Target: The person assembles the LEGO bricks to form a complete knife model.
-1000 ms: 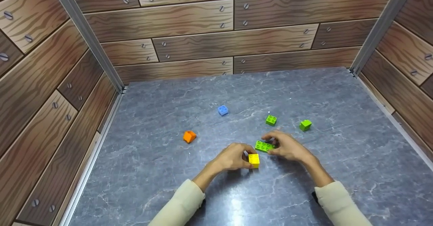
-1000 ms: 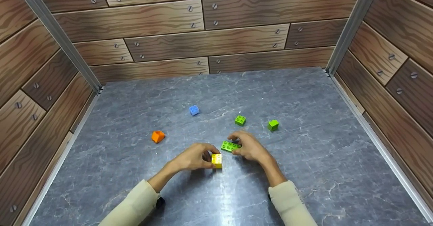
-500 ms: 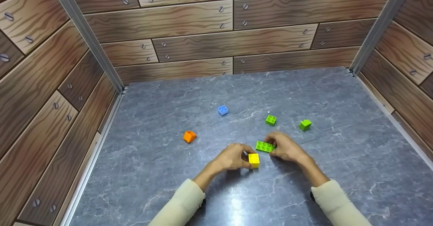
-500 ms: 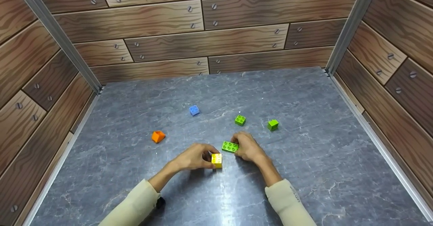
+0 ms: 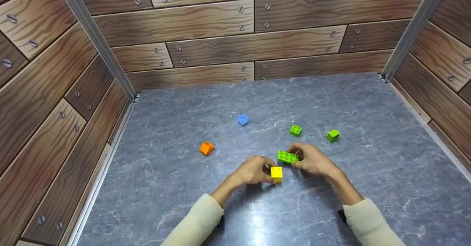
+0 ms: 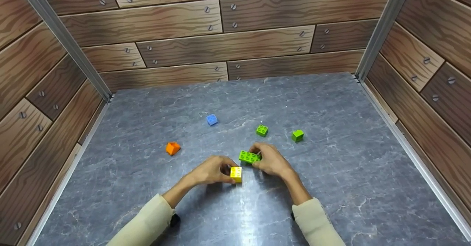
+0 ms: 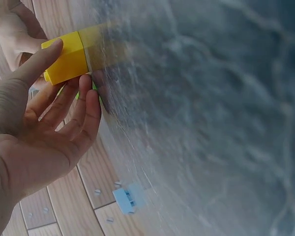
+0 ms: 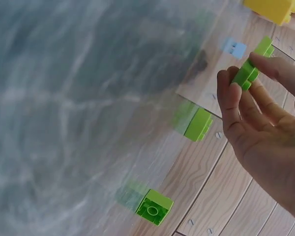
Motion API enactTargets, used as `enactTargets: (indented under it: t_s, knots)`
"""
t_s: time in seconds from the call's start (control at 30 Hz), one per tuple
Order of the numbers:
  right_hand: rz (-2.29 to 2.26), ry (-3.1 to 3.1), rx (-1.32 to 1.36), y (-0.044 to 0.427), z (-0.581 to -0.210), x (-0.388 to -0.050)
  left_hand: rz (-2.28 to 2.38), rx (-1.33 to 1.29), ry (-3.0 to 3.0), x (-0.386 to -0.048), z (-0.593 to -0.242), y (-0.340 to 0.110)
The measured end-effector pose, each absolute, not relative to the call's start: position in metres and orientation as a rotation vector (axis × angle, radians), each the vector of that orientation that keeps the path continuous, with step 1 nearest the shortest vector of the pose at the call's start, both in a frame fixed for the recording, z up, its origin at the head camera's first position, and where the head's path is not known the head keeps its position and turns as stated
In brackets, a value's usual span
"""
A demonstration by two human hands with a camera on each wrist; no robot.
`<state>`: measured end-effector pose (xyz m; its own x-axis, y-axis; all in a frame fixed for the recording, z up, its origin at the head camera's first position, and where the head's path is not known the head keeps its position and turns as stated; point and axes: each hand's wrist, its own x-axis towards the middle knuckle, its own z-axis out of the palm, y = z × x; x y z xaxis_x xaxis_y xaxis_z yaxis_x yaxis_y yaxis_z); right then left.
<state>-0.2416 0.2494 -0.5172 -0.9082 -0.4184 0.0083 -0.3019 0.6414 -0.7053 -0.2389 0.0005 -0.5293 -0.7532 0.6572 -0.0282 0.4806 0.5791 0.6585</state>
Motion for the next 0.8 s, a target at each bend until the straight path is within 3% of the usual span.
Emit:
enactTargets:
  t_s: [0.47,0.8]
  knots:
    - [-1.381,2.528,-0.741,0.248,-0.508,-0.228,0.982,0.873,2.515,-0.238,-0.529,-0.002]
    - [-1.275,2.537,-0.740,0.246,-0.504,-0.218,1.019,0.867,2.483,-0.241,-0.529,-0.003]
